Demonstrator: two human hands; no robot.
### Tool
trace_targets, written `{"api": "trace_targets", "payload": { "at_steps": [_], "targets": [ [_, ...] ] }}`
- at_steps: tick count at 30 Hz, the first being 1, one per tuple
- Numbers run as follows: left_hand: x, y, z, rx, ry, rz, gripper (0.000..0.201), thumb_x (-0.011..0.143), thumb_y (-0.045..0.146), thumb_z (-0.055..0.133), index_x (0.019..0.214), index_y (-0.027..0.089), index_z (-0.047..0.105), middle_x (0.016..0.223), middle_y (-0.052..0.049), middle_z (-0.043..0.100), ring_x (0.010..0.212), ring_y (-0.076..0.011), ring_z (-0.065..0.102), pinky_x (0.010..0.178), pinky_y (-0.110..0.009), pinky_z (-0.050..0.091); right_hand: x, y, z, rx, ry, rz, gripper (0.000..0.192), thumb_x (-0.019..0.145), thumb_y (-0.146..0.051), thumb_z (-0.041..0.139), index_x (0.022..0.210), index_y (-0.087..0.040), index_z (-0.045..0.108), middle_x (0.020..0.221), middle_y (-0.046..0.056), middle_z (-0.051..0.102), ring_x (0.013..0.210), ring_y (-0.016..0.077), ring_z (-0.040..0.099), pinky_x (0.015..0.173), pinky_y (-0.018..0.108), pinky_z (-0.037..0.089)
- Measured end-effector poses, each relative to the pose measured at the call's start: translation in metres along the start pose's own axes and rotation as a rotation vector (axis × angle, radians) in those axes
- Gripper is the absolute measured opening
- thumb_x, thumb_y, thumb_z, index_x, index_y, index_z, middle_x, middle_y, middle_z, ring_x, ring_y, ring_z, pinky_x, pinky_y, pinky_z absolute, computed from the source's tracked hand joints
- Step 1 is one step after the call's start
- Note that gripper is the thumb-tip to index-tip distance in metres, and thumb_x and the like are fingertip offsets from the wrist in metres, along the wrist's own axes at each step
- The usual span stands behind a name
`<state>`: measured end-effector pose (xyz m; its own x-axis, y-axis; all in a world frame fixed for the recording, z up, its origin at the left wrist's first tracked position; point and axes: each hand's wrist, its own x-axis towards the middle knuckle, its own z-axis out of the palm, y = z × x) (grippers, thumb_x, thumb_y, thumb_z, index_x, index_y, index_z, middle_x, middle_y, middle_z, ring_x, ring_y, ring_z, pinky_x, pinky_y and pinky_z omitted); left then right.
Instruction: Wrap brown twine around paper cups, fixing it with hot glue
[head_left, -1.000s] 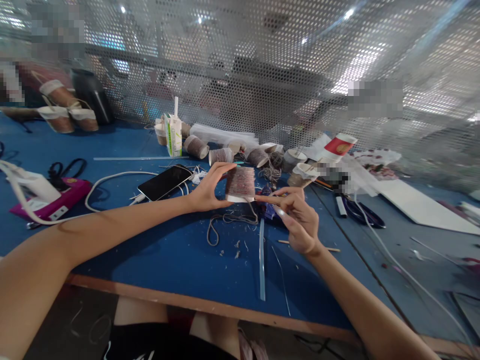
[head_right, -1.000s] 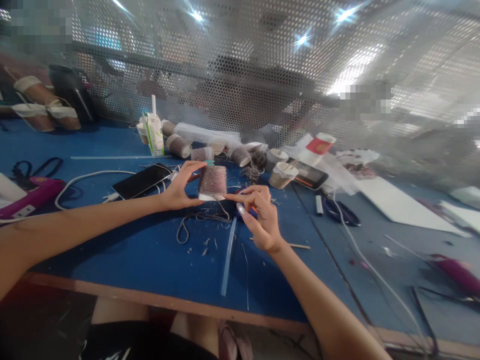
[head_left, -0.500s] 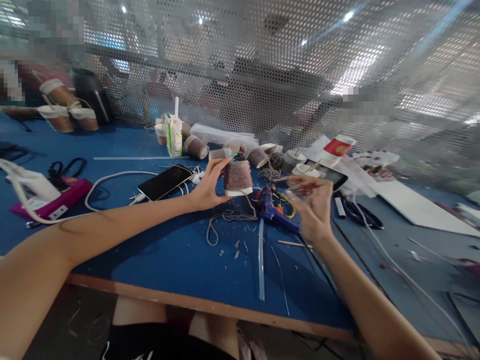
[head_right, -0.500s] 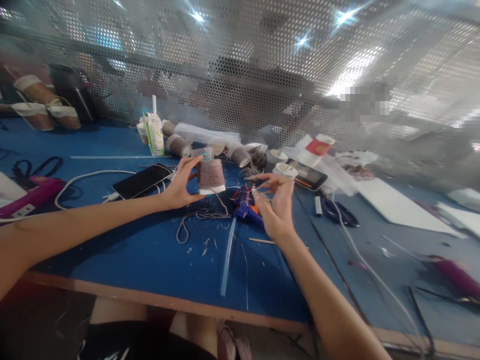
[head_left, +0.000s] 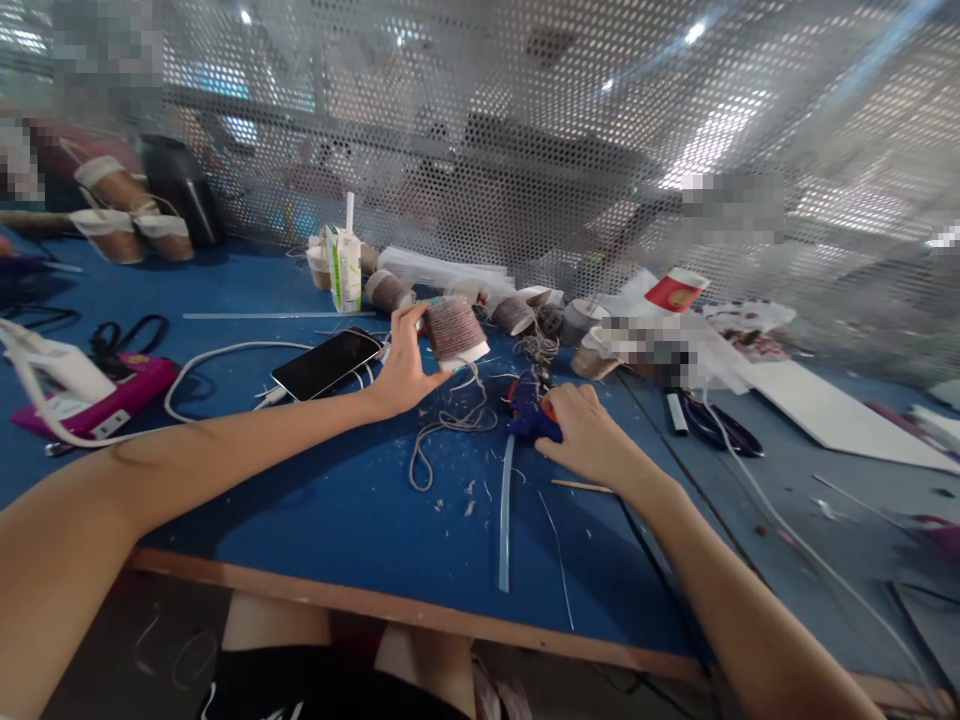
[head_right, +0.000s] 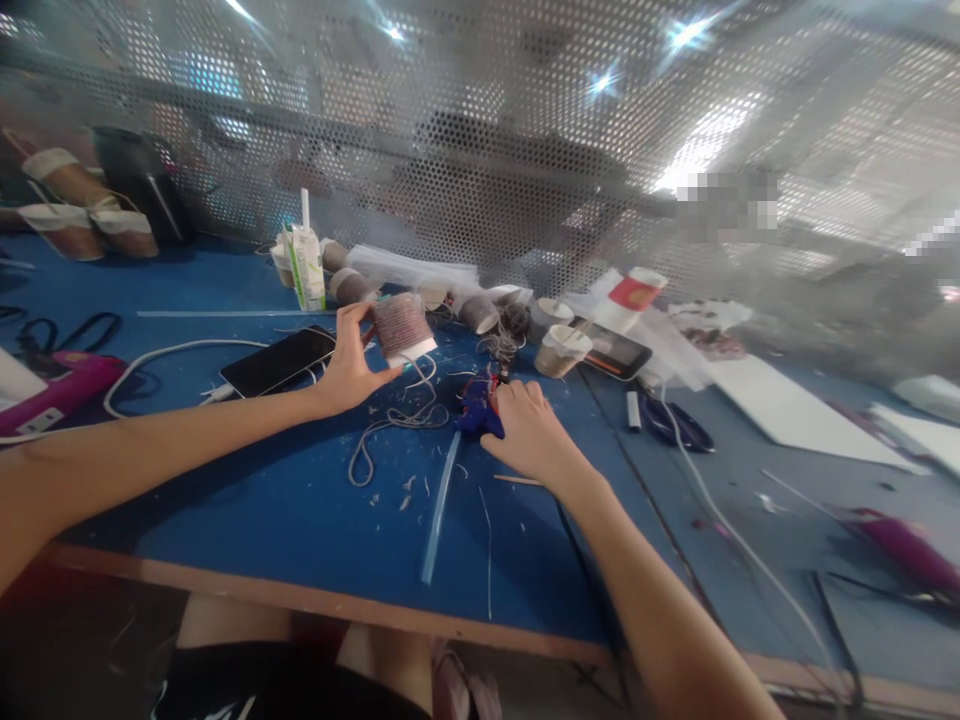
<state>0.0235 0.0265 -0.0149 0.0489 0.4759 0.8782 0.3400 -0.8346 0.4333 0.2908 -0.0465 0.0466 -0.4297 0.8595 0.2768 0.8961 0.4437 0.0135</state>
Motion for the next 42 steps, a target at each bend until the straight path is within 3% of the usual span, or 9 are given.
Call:
{"api": "trace_targets", "payload": {
  "at_steps": [4,7,10,14,20,25,34,42],
  "targets": [
    [0.001,-0.001,0.001,0.010,0.024,0.022,0.084,0.075,0.044,0.077,0.137,0.024,0.024,0.129,-0.013,0.034,0.125,-0.0301,0.044,0.102,-0.048,0.054,0.002,-0.005,-0.007,0.066,0.173,0.053,0.016,0.076,-0.035,0.057,0.082,-0.022,0.049,0.084,0.009,0.057,0.078,0.0276,0.056,0.069,0.043,0.049],
    [0.001,-0.002,0.003,-0.016,0.036,0.051,0.083,0.074,0.039,0.077,0.137,0.024,0.025,0.129,-0.013,0.034,0.126,-0.0301,0.045,0.102,-0.047,0.054,0.000,-0.012,-0.011,0.367,0.336,0.170,0.022,0.085,-0.045,0.054,0.082,-0.023,0.051,0.074,0.005,0.061,0.062,0.0217,0.060,0.060,0.037,0.050],
    [0.001,-0.003,0.004,-0.051,0.040,0.063,0.085,0.072,0.032,0.080,0.137,0.024,0.026,0.127,-0.012,0.035,0.123,-0.0292,0.047,0.101,-0.046,0.056,-0.003,-0.026,-0.012,0.753,0.332,0.253,0.032,0.087,-0.053,0.056,0.075,-0.023,0.053,0.053,0.000,0.059,0.045,0.0171,0.058,0.052,0.034,0.051],
    [0.000,-0.003,0.004,-0.038,0.034,0.052,0.086,0.067,0.027,0.083,0.135,0.025,0.030,0.125,-0.011,0.038,0.120,-0.0292,0.049,0.101,-0.048,0.055,-0.008,-0.045,-0.012,1.003,0.304,0.292,0.034,0.075,-0.052,0.074,0.081,-0.023,0.057,0.050,-0.003,0.063,0.040,0.0158,0.058,0.042,0.029,0.049],
    [0.001,-0.001,0.002,-0.022,0.018,0.081,0.089,0.066,0.025,0.085,0.136,0.023,0.030,0.127,-0.013,0.039,0.121,-0.0324,0.048,0.104,-0.055,0.051,-0.014,-0.063,-0.014,0.974,0.175,0.220,0.032,0.075,-0.048,0.074,0.072,-0.022,0.057,0.047,-0.004,0.058,0.036,0.0130,0.056,0.040,0.027,0.048],
    [0.001,0.002,0.001,-0.028,-0.007,0.125,0.088,0.068,0.024,0.084,0.137,0.024,0.030,0.128,-0.013,0.038,0.122,-0.0325,0.048,0.102,-0.055,0.053,-0.015,-0.067,-0.014,0.935,0.127,0.241,0.033,0.073,-0.047,0.074,0.073,-0.022,0.051,0.049,-0.005,0.057,0.035,0.0116,0.054,0.038,0.025,0.044],
    [0.001,0.003,0.001,-0.020,-0.009,0.131,0.089,0.068,0.024,0.084,0.138,0.023,0.029,0.129,-0.013,0.038,0.124,-0.0322,0.047,0.100,-0.054,0.054,-0.016,-0.062,-0.011,0.821,0.146,0.219,0.028,0.076,-0.045,0.070,0.077,-0.021,0.056,0.065,0.000,0.064,0.042,0.0113,0.054,0.040,0.026,0.043],
    [0.001,0.004,0.000,-0.031,-0.024,0.109,0.089,0.067,0.019,0.083,0.137,0.023,0.028,0.131,-0.013,0.037,0.125,-0.0300,0.046,0.103,-0.049,0.053,-0.013,-0.060,-0.012,0.764,0.154,0.150,0.025,0.079,-0.045,0.064,0.073,-0.021,0.057,0.058,-0.001,0.060,0.044,0.0124,0.054,0.045,0.028,0.045]
  ]
}}
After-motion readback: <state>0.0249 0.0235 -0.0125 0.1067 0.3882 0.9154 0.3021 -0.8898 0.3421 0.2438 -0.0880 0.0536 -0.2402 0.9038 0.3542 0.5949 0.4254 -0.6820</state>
